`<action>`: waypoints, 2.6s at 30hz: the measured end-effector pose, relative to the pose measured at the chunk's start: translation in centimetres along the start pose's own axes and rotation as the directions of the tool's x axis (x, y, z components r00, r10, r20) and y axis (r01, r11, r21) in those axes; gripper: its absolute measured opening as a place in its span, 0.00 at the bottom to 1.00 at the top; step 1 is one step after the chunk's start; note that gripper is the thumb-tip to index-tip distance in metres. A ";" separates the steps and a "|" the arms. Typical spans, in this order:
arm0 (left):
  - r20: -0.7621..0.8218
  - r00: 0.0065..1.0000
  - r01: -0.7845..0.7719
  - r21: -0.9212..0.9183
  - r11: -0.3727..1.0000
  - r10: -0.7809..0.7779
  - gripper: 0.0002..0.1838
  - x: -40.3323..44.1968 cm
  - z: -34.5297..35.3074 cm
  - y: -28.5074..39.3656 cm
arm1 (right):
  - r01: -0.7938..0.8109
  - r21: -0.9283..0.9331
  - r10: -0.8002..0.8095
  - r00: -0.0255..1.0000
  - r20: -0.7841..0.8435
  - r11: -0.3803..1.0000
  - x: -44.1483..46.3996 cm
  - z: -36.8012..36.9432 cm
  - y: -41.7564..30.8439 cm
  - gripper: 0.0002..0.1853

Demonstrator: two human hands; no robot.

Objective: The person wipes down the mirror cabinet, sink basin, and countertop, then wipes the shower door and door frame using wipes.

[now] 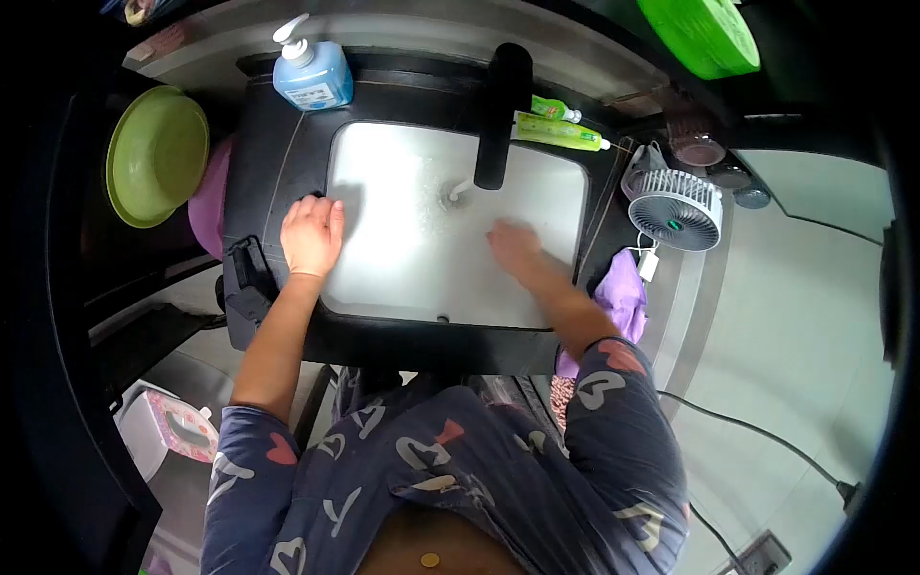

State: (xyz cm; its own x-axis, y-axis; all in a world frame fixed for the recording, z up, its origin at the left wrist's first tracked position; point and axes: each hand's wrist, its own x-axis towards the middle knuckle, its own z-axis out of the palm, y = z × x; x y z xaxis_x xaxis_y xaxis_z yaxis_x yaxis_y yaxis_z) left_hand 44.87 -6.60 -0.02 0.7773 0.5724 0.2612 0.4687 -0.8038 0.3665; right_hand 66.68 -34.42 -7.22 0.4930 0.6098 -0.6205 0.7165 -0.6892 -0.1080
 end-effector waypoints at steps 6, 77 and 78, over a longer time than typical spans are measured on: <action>-0.002 1.000 -0.001 -0.003 1.000 0.001 0.13 0.0 -0.3 -0.1 | 0.123 0.936 0.052 0.988 -0.148 0.329 7.2 2.1 -6.0 0.17; -0.304 0.690 -0.088 -0.936 0.342 -0.657 0.17 -23.9 -31.2 -0.1 | 0.213 -0.088 -0.224 0.788 -0.574 0.973 -6.3 -4.4 1.1 0.10; -0.239 0.732 -0.054 -0.954 0.295 -0.638 0.22 -24.7 -31.0 1.1 | 0.221 -0.014 -0.189 0.800 -0.570 0.975 -7.3 -3.5 1.2 0.10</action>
State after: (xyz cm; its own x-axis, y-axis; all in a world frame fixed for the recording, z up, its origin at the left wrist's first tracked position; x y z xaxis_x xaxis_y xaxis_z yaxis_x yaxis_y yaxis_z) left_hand 13.16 -16.58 21.64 0.1697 0.9706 0.1707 -0.3045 -0.1131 0.9458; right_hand 65.66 -38.34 -0.07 0.5399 0.8411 -0.0332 0.8146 -0.5320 -0.2311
